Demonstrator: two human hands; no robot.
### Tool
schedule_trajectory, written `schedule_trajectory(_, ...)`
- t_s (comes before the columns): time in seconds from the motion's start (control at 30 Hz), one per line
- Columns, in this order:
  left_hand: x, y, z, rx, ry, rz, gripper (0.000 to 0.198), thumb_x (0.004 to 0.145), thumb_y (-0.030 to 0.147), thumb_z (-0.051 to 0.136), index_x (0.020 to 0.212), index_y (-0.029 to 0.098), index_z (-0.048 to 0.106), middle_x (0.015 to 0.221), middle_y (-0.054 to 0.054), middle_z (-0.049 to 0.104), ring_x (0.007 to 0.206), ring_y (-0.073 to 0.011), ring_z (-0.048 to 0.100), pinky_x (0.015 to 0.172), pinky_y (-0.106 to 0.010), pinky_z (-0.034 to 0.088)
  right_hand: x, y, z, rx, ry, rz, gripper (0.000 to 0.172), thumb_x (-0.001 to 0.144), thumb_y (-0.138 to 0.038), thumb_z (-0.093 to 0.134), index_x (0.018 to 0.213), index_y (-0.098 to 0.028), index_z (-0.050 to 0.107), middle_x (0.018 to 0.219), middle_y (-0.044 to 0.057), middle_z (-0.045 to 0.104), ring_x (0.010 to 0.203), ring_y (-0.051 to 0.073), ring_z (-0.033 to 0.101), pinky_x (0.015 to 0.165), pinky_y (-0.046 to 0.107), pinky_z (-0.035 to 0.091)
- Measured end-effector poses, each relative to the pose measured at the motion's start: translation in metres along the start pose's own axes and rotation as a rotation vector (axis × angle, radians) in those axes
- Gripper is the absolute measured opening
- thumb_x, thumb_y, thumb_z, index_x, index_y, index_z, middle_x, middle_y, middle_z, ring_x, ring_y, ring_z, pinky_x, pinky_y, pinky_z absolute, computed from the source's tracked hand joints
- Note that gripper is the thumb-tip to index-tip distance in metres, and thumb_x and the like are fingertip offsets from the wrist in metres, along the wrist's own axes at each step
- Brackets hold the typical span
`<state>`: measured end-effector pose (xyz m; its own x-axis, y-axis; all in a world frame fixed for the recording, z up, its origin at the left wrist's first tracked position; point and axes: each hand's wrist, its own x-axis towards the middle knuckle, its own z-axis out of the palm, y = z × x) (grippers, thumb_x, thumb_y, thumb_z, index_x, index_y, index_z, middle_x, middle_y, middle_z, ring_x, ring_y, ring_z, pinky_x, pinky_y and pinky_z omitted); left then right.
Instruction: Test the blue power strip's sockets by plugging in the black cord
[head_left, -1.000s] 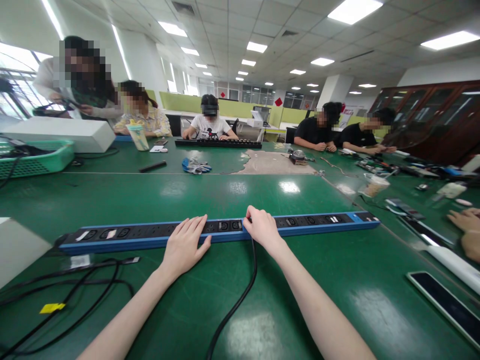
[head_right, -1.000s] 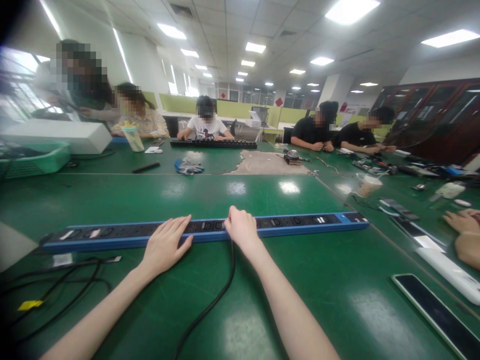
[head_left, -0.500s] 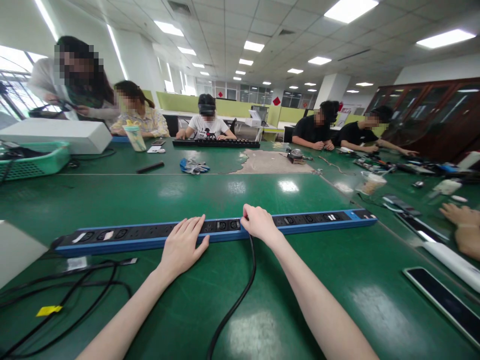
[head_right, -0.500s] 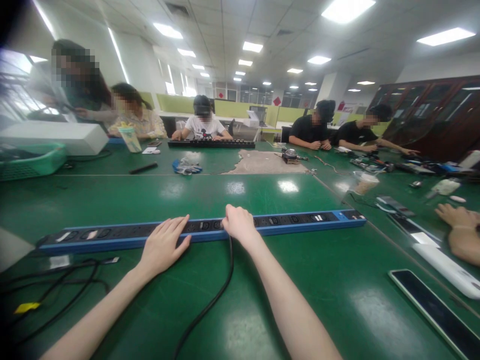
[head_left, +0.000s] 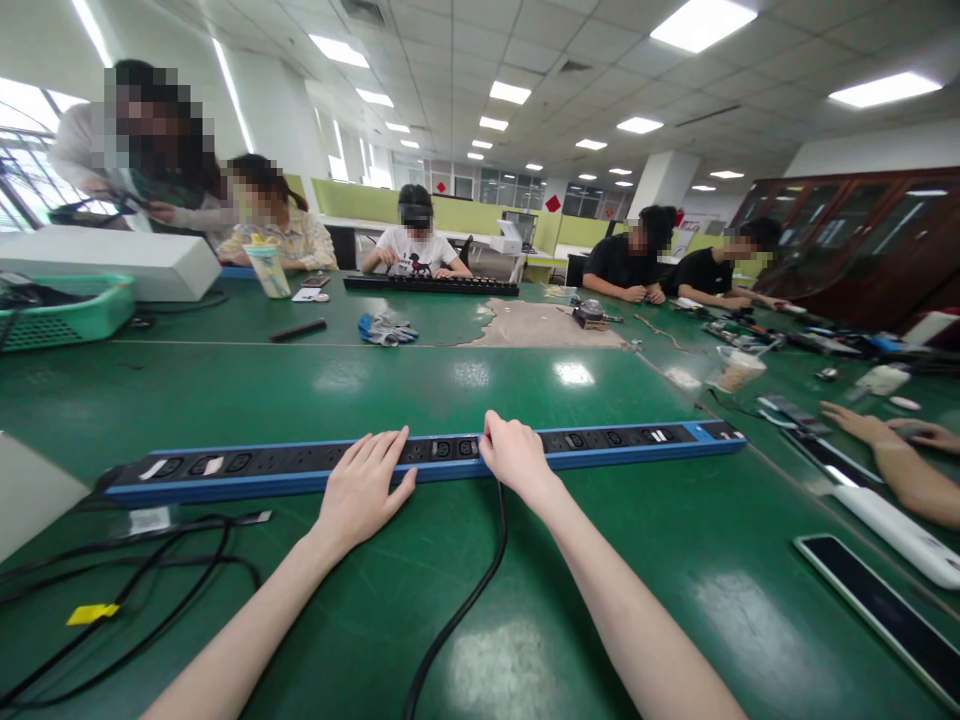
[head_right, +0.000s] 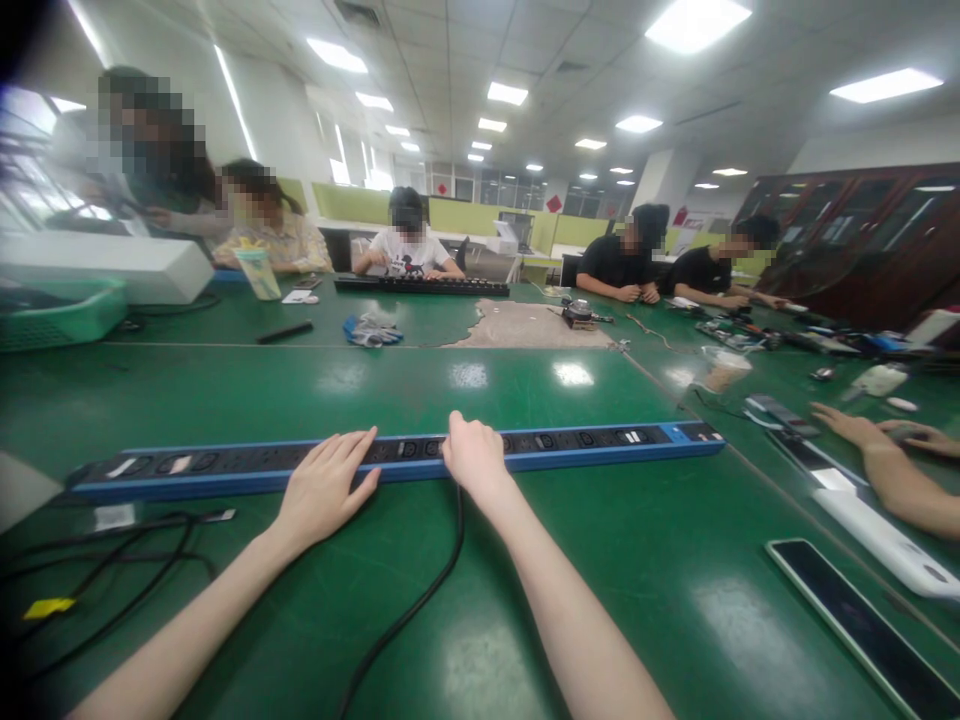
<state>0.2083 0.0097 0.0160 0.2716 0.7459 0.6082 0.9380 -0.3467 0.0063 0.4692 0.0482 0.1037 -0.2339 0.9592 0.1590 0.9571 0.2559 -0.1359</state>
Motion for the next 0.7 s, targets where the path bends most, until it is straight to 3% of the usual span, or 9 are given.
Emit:
schedule_trajectory(0.4,0.001,0.007,-0.001,0.022,-0.058,-0.040,0.062,0.101,0.045,0.044,0.157,0.019,0.042,0.154,-0.011,0.052,0.142,-0.0286,0.049,0.124,-0.048,0.030,-0.004,0.001,0.004,0.004,0.017,0.002,0.022,0.102,-0.035,0.043,0.116,-0.022,0.054,0.098,0.011,0.073,0.093,0.028,0.071,0.081,0.036,0.048)
schedule_trajectory(0.57,0.026,0.043,0.006,-0.025,-0.074,-0.053,0.047,0.104,0.034,0.036,0.145,0.023,0.056,0.148,-0.008,0.059,0.140,-0.0243,0.051,0.124,-0.047,0.028,-0.008,0.004,0.006,0.014,0.042,-0.010,0.022,0.102,-0.032,0.044,0.118,-0.021,0.052,0.099,0.012,0.073,0.093,0.028,0.072,0.081,0.037,0.048)
schedule_trajectory(0.7,0.059,0.087,0.023,-0.059,-0.095,-0.073,0.041,0.104,0.029,0.036,0.133,0.021,0.064,0.136,-0.009,0.068,0.129,-0.0238,0.060,0.115,-0.043,0.037,-0.010,0.009,0.005,0.057,0.046,-0.023,0.022,0.101,-0.034,0.045,0.118,-0.021,0.051,0.100,0.012,0.074,0.094,0.029,0.072,0.081,0.038,0.050)
